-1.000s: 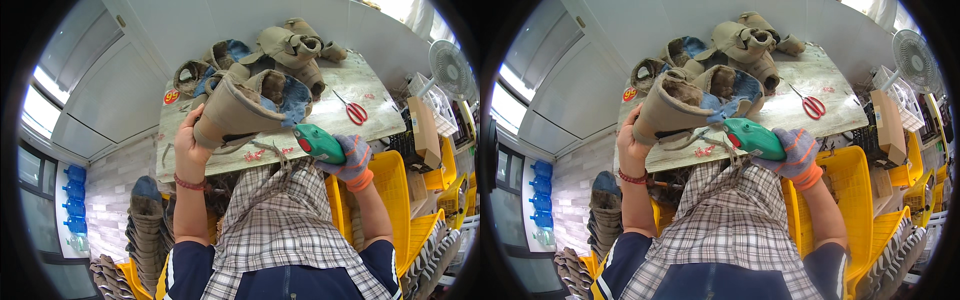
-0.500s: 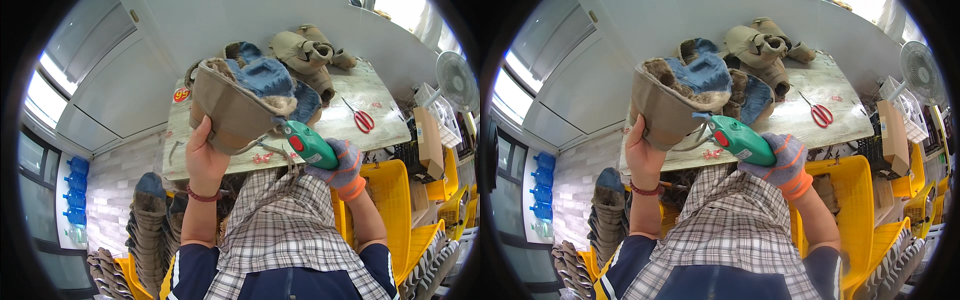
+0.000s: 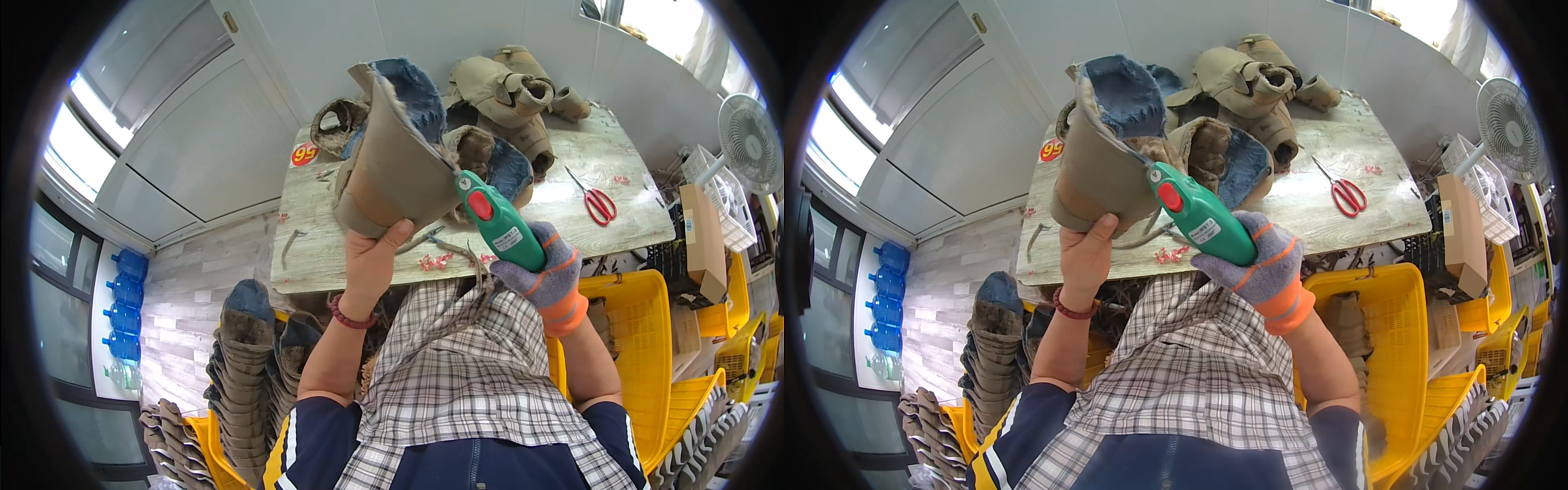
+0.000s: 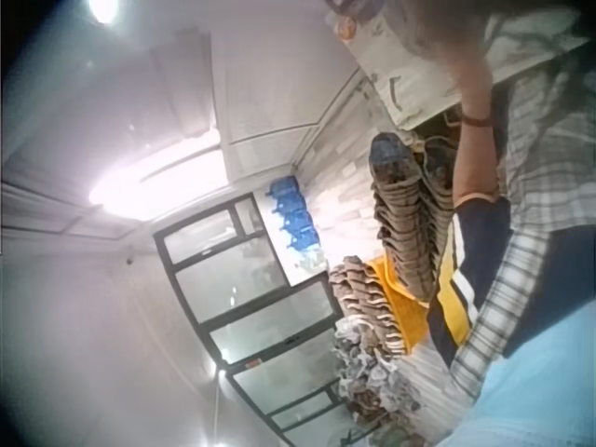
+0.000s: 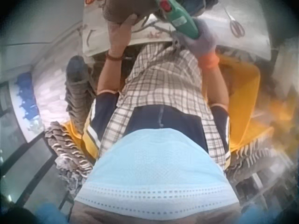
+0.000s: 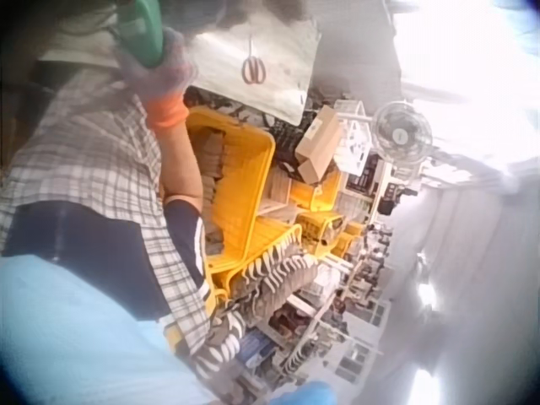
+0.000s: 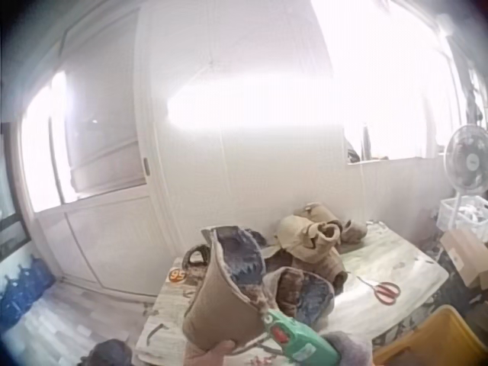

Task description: The person trims the interior lining of several beige slip-on shoes using red-handled scissors and a green electric rotary cutter. They repeatedly pick up shoes from a pile, cut away excess material inside, and place the trimmed shoes into a yellow basket.

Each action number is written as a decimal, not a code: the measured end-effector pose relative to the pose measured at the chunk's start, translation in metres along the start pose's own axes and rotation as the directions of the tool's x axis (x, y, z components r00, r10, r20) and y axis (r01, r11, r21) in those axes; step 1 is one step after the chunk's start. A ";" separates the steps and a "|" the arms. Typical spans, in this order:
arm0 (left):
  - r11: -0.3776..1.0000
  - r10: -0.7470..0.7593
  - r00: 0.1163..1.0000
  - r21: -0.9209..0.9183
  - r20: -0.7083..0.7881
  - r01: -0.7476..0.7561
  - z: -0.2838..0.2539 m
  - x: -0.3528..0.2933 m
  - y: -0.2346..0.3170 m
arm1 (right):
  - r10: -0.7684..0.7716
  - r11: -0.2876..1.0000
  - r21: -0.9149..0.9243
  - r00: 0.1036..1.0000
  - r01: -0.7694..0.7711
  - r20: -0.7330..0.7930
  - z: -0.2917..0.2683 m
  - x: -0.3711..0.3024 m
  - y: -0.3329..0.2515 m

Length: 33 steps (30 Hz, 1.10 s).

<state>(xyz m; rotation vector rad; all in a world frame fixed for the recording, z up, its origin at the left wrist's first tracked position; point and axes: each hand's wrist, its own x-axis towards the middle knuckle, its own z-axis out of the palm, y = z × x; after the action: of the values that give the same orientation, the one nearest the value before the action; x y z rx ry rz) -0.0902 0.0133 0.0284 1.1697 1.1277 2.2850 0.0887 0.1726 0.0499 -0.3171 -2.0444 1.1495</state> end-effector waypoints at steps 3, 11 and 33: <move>0.965 0.025 1.000 0.263 -0.005 -0.023 0.001 -0.004 -0.011 | 0.039 0.992 0.122 0.999 -0.035 -0.030 0.003 0.002 -0.005; 0.630 0.153 0.973 0.742 0.170 -0.229 0.011 0.000 -0.021 | 0.116 0.990 0.087 0.991 -0.110 -0.068 0.002 0.001 -0.012; 0.741 0.184 0.975 0.634 0.123 -0.220 0.008 -0.003 -0.041 | 0.240 0.970 0.059 0.964 -0.235 -0.117 -0.004 -0.034 0.021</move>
<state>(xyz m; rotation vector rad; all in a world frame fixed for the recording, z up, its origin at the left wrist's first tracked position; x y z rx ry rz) -0.0845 0.0414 -0.0023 1.6521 1.9504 2.0296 0.1123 0.1689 0.0170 -0.6105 -1.9071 1.2834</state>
